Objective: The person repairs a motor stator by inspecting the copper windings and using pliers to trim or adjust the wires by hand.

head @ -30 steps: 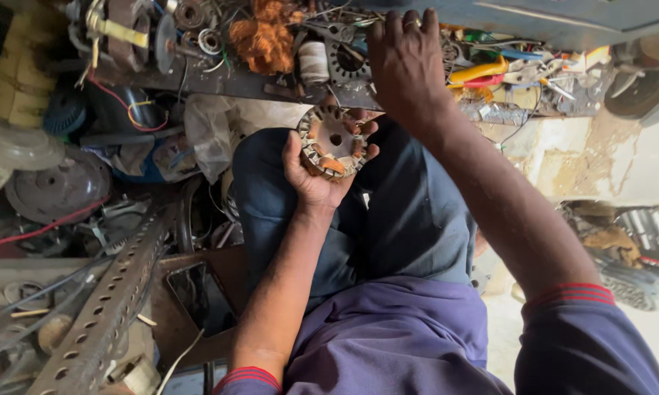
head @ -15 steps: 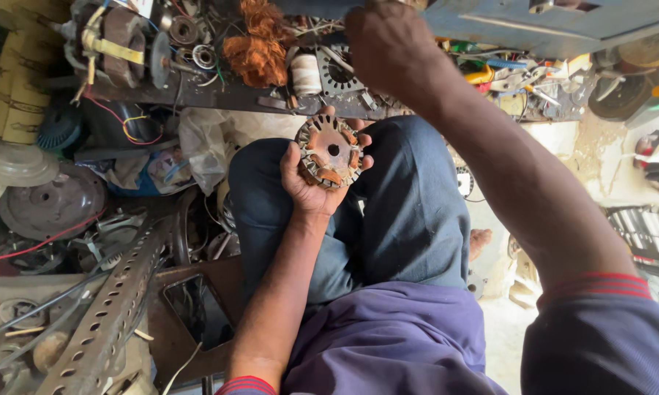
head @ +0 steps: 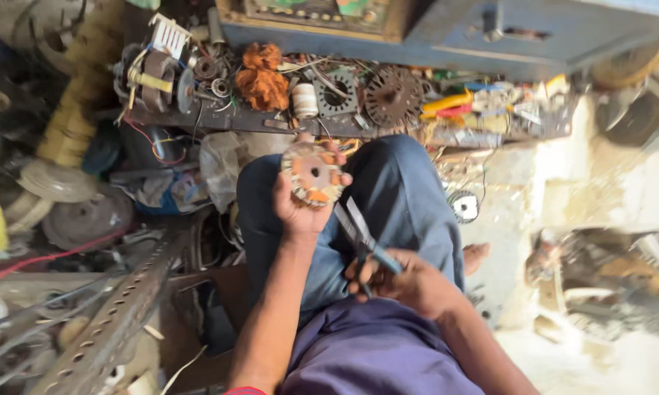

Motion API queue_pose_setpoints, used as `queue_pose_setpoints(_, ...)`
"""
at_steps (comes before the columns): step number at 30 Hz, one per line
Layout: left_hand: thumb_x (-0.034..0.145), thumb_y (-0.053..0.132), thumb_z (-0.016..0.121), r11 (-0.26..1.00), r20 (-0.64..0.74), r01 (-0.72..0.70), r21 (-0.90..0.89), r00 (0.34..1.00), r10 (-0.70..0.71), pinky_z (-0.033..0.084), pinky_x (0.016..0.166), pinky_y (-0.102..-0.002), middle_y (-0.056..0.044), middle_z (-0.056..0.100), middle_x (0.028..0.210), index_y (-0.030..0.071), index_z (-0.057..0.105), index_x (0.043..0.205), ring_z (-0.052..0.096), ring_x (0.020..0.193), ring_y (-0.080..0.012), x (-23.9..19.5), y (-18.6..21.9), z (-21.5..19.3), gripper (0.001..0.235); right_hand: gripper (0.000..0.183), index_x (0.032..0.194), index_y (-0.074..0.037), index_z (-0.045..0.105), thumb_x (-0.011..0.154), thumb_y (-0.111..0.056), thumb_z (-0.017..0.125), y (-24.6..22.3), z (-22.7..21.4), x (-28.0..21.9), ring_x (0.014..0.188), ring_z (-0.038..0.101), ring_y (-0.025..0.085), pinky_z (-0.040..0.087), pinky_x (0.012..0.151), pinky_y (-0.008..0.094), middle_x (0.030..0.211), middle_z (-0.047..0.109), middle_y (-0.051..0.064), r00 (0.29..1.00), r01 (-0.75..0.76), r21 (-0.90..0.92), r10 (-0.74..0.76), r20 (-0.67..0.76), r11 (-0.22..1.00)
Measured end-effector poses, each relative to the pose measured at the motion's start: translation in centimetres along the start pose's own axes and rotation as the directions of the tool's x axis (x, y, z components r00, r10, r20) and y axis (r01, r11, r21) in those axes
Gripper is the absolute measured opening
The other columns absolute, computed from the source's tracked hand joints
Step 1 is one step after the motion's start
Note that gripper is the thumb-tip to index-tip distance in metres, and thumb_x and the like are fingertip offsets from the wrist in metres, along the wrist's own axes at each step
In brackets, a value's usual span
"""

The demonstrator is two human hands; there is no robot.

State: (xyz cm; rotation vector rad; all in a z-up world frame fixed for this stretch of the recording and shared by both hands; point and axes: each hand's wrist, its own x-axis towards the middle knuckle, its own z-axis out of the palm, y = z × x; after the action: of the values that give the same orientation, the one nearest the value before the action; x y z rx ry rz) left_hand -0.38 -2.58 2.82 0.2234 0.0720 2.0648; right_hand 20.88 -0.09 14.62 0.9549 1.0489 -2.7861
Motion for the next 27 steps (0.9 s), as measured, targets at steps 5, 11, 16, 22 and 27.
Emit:
queue_pose_setpoints(5,0.091,0.047,0.08,0.935,0.005,-0.175,0.308,0.983,0.182,0.054,0.095,-0.045,-0.013,0.054,0.142,0.014,0.039,0.158,0.055,0.12,-0.0267,-1.9,3.4,4.2,0.086,0.032,0.112,0.004,0.07,0.081,0.006,0.063,2.2,0.4,-2.4,0.125,0.059,0.024,0.043,0.107,0.036,0.137,0.064,0.017,0.993,0.016,-0.128,0.0,0.119,0.992)
queue_pose_setpoints(11,0.086,0.042,0.089,0.819,0.143,-0.306,0.485,0.952,0.271,0.055,0.094,-0.041,-0.014,0.053,0.136,0.012,0.038,0.158,0.056,0.118,-0.024,-2.9,6.0,11.0,0.093,0.031,0.116,0.003,0.071,0.086,0.003,0.063,-0.7,2.6,-2.0,0.132,0.058,0.023,0.041,0.112,0.035,0.14,0.064,0.016,0.964,0.127,-0.341,-0.034,0.265,0.932)
queue_pose_setpoints(16,0.082,0.043,0.091,0.757,0.165,-0.34,0.558,0.94,0.3,0.056,0.093,-0.04,-0.015,0.051,0.137,0.012,0.037,0.156,0.056,0.118,-0.0236,-3.5,6.7,13.8,0.096,0.029,0.117,0.003,0.07,0.089,0.0,0.065,-1.3,4.0,-2.8,0.131,0.058,0.023,0.042,0.113,0.037,0.139,0.064,0.015,0.958,0.134,-0.317,-0.041,0.284,0.939)
queue_pose_setpoints(22,0.082,0.044,0.091,0.736,0.186,-0.352,0.578,0.935,0.302,0.057,0.092,-0.041,-0.015,0.05,0.136,0.011,0.036,0.156,0.056,0.117,-0.0231,-3.4,6.5,15.0,0.098,0.026,0.117,0.004,0.07,0.095,-0.008,0.065,-1.4,4.3,-3.5,0.127,0.059,0.021,0.041,0.113,0.035,0.134,0.066,0.014,0.952,0.171,-0.278,-0.085,0.294,0.945)
queue_pose_setpoints(27,0.081,0.046,0.09,0.666,0.204,-0.37,0.648,0.926,0.316,0.057,0.09,-0.04,-0.015,0.051,0.134,0.011,0.036,0.156,0.055,0.116,-0.0225,-3.4,6.9,15.3,0.099,0.03,0.118,0.005,0.07,0.101,-0.02,0.067,0.0,5.9,-3.4,0.103,0.064,0.022,0.052,0.098,0.038,0.113,0.07,0.015,0.971,0.096,-0.06,-0.08,0.225,0.994)
